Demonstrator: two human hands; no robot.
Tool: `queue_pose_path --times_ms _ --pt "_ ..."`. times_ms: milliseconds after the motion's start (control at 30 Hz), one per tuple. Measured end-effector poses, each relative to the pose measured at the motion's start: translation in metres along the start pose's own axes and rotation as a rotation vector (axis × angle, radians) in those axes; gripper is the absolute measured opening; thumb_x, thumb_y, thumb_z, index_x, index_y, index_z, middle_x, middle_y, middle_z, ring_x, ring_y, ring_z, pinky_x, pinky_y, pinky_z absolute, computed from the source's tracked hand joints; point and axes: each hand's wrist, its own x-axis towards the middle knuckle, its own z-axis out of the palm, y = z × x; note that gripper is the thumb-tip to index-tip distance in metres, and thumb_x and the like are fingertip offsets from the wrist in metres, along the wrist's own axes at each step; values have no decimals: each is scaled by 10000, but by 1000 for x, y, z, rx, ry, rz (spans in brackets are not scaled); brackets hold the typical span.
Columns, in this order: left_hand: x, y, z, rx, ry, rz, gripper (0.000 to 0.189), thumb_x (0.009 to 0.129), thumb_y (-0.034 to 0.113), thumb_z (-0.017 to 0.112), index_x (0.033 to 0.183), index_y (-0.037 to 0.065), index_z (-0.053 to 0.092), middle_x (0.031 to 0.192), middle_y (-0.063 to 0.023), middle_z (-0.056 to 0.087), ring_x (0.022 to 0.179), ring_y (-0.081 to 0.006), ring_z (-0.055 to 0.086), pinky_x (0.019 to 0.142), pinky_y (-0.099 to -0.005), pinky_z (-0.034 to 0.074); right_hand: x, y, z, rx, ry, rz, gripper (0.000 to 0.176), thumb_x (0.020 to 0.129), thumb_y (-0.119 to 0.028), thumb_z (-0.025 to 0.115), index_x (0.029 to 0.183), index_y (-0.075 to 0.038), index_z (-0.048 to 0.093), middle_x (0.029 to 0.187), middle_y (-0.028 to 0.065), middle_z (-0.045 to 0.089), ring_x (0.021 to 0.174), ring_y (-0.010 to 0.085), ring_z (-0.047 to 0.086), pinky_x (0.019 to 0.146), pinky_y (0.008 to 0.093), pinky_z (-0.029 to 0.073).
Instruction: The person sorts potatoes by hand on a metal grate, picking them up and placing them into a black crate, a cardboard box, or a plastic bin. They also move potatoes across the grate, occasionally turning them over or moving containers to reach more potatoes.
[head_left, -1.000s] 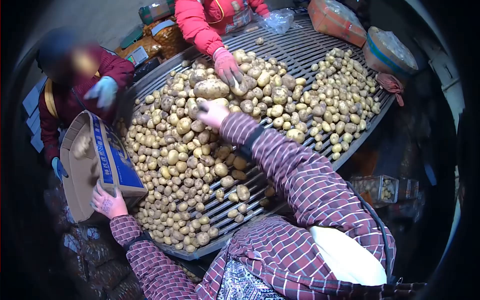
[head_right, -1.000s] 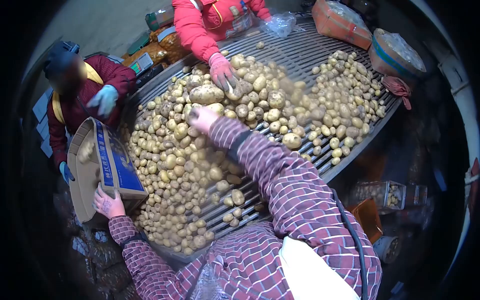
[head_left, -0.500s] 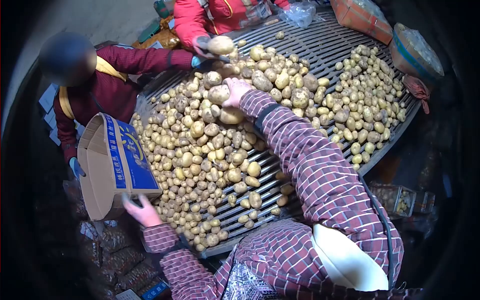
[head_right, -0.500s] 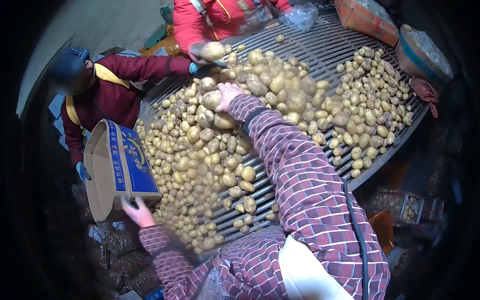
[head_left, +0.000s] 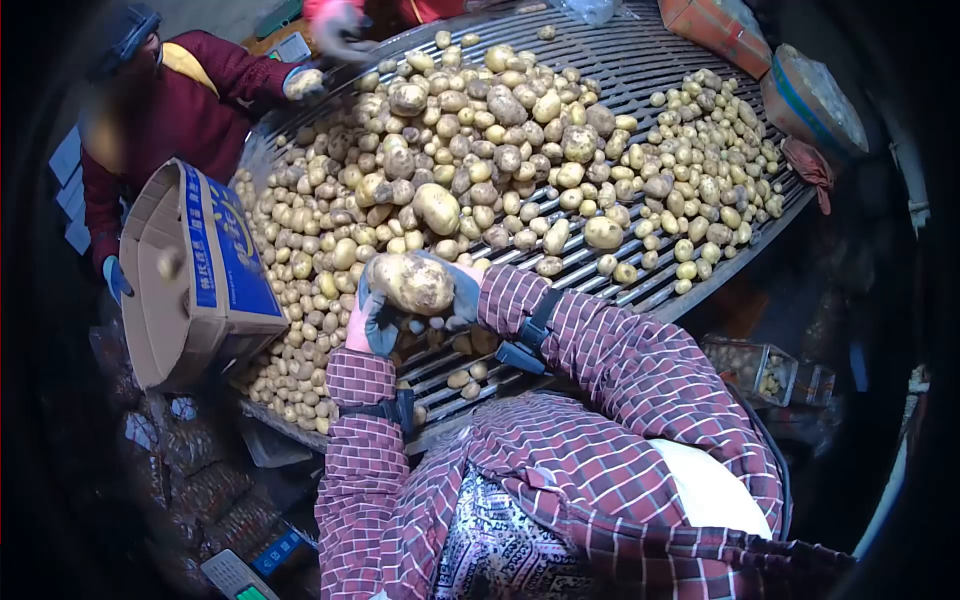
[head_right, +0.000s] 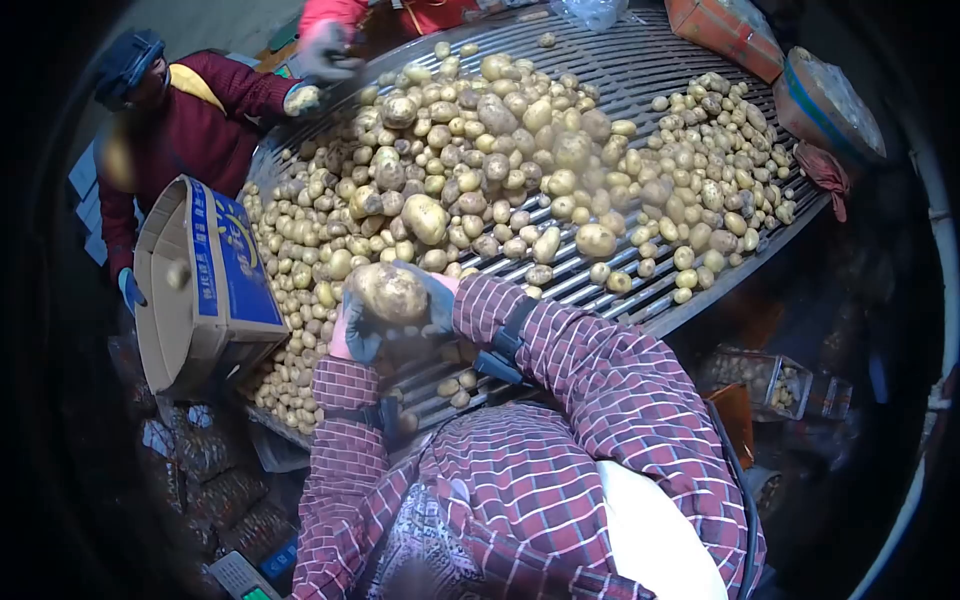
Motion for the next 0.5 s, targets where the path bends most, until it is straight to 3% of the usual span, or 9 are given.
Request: queue_pose_path --times_ms 167,200,300,400,500 --pt "-28 -3 -2 10 182 -2 621 801 133 742 1330 65 423 1237 -105 543 1116 -249 556 930 -405 506 11 32 -6 -152 35 -196 691 895 -635 448 1351 -116 450 1160 182 628 906 347 676 745 500 583" --pt "-28 -10 -12 25 198 15 606 806 125 734 1324 64 427 1231 -107 545 1112 -248 558 928 -404 507 -2 34 -4 -194 56 -173 677 929 -610 395 1344 -78 443 1122 210 638 871 360 686 680 482 599" --pt "-44 -9 -25 105 218 25 584 828 64 672 1339 57 387 1236 -127 532 1088 -262 575 883 -411 536 7 43 -14 -182 25 -233 672 929 -604 406 1338 -73 448 1060 201 665 836 335 697 579 428 607" --pt "-51 10 -20 -47 157 -37 636 841 30 612 1392 50 295 1261 -164 507 1076 -311 584 865 -435 555 0 52 16 -218 2 -304 713 928 -616 395 1350 -42 428 1070 208 658 787 327 701 615 405 606" --pt "-58 44 -16 -36 181 292 647 820 56 658 1388 53 349 1271 -157 494 1134 -308 546 908 -444 528 -3 59 25 -326 72 -355 683 937 -601 393 1308 -31 461 1042 182 663 782 303 695 642 378 593"
